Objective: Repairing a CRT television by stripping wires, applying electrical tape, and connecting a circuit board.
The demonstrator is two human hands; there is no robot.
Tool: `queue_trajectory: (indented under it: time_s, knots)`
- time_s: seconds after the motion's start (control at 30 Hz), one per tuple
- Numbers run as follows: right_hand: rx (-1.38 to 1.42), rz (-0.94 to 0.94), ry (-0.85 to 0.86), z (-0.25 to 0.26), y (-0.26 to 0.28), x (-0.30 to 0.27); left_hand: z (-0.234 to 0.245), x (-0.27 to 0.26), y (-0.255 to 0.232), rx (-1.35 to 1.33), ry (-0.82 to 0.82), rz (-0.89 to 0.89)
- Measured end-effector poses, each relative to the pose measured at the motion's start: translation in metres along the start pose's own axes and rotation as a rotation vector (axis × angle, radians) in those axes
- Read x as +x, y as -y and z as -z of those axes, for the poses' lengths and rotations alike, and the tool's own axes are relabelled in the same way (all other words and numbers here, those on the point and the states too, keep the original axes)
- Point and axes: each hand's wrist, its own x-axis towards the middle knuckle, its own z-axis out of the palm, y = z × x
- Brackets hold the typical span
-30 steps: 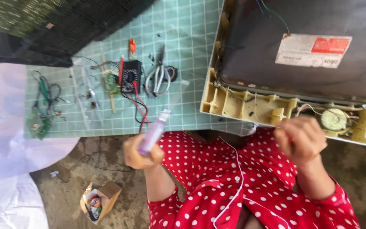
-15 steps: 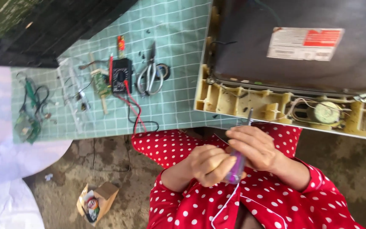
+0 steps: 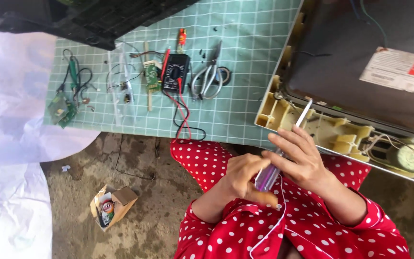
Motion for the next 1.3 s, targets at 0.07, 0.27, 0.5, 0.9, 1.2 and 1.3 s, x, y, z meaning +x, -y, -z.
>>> queue_trajectory:
  time_s: [0.07,0.27,0.5,0.9,1.2,1.3]
  knots:
    - [-0.063,0.013,0.067,-0.011,-0.003,0.008,0.006,-0.014,0.004,-0.083,-0.032,0.252]
    - [-0.207,0.015,0.243,-0.039,-0.017,0.011,0.014,-0.056,0.017,-0.279,-0.191,0.718]
    - [-0.152,-0.089,0.192,-0.04,-0.036,-0.006,0.024,-0.07,0.082,-0.023,-0.331,0.707]
    - [-0.393,-0.197,0.293,-0.046,-0.046,-0.035,-0.006,-0.093,0.198,0.761,-0.15,0.496]
    - [-0.346,-0.157,0.434,-0.039,-0.037,-0.011,0.08,-0.068,0.185,0.874,-0.062,0.434]
    - [-0.396,-0.154,0.44,-0.041,-0.038,-0.015,0.166,-0.082,0.201,0.856,-0.234,0.476]
